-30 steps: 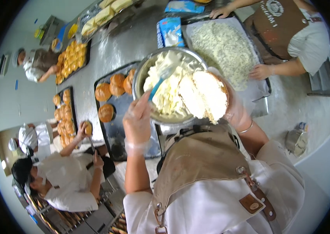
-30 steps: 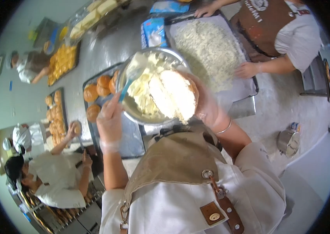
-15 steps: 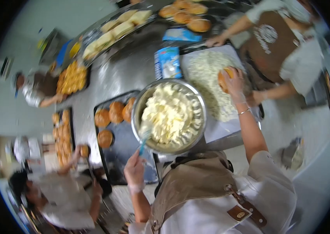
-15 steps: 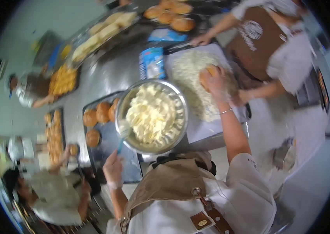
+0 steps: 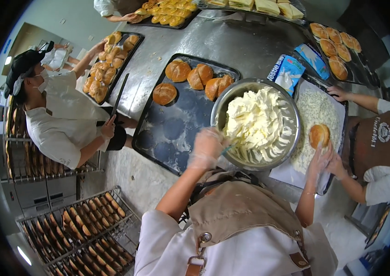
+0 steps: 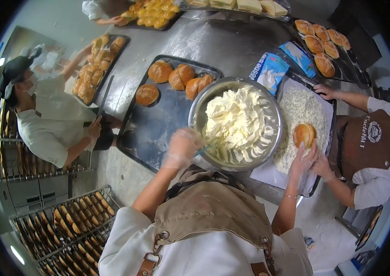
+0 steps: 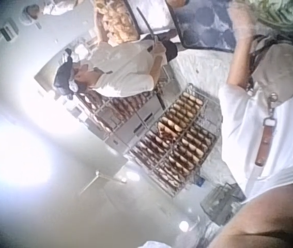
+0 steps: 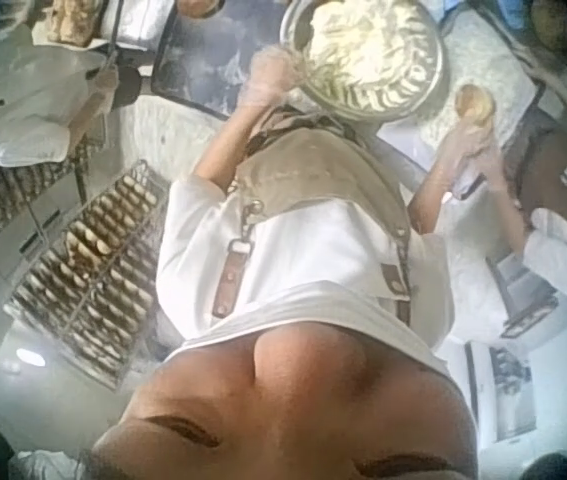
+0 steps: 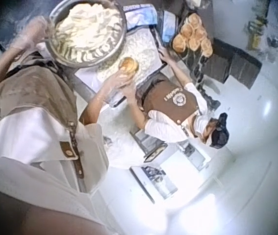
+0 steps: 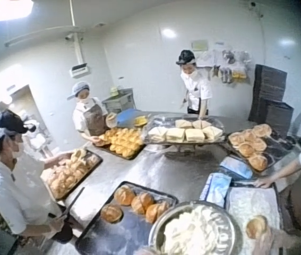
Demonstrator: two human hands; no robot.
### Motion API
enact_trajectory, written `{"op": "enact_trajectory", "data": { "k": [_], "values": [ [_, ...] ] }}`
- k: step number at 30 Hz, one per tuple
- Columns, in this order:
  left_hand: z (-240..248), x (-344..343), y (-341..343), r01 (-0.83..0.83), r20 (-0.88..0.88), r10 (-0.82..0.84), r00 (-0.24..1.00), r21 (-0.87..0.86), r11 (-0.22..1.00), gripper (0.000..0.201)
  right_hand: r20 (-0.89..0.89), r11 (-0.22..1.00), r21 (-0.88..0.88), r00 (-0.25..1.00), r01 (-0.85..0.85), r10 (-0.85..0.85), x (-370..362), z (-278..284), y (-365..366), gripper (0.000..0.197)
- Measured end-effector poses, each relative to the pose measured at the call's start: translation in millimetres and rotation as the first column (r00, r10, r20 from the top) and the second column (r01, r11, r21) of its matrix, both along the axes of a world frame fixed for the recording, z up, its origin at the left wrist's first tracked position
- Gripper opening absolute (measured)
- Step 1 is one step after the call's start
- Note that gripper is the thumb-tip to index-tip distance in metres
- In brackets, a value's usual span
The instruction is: Applying spread to sliced buns at a bakery work station.
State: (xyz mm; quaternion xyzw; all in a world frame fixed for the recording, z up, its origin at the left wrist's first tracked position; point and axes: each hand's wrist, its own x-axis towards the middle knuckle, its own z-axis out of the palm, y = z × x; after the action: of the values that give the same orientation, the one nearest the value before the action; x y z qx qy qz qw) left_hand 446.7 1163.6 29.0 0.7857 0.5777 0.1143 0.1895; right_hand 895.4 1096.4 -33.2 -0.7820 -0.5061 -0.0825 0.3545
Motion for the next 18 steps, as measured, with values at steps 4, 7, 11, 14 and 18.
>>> {"op": "enact_trajectory", "data": {
  "k": [4,7,11,14,18],
  "values": [
    [-6.7,-6.9,92.9,-0.389,0.264,0.317,0.911,0.289,0.875,0.034,-0.079,0.999,-0.039,0.997,0.009,-0.012,-2.1,14.3,-43.7,0.056],
    [-48.6,-16.3,185.4,-0.392,0.377,0.518,0.768,-0.363,0.845,0.07,-0.162,1.0,-0.007,0.987,-0.007,0.006,-32.6,34.8,-45.6,0.052],
    [-89.6,-9.5,257.0,-0.21,0.004,0.218,0.976,-0.25,0.945,0.074,-0.182,0.995,0.019,0.978,-0.101,0.103,-46.1,55.9,-47.2,0.047],
    [-76.2,33.0,261.1,-0.051,-0.137,0.018,0.99,-0.243,0.969,0.08,-0.195,0.997,-0.021,0.978,-0.074,0.068,-26.9,58.8,-73.4,0.042],
    [-67.5,34.2,268.8,0.02,-0.307,-0.106,0.946,-0.272,0.962,0.099,-0.295,0.994,-0.049,0.949,0.099,-0.109,-19.8,47.2,-103.9,0.04]
  ]
}}
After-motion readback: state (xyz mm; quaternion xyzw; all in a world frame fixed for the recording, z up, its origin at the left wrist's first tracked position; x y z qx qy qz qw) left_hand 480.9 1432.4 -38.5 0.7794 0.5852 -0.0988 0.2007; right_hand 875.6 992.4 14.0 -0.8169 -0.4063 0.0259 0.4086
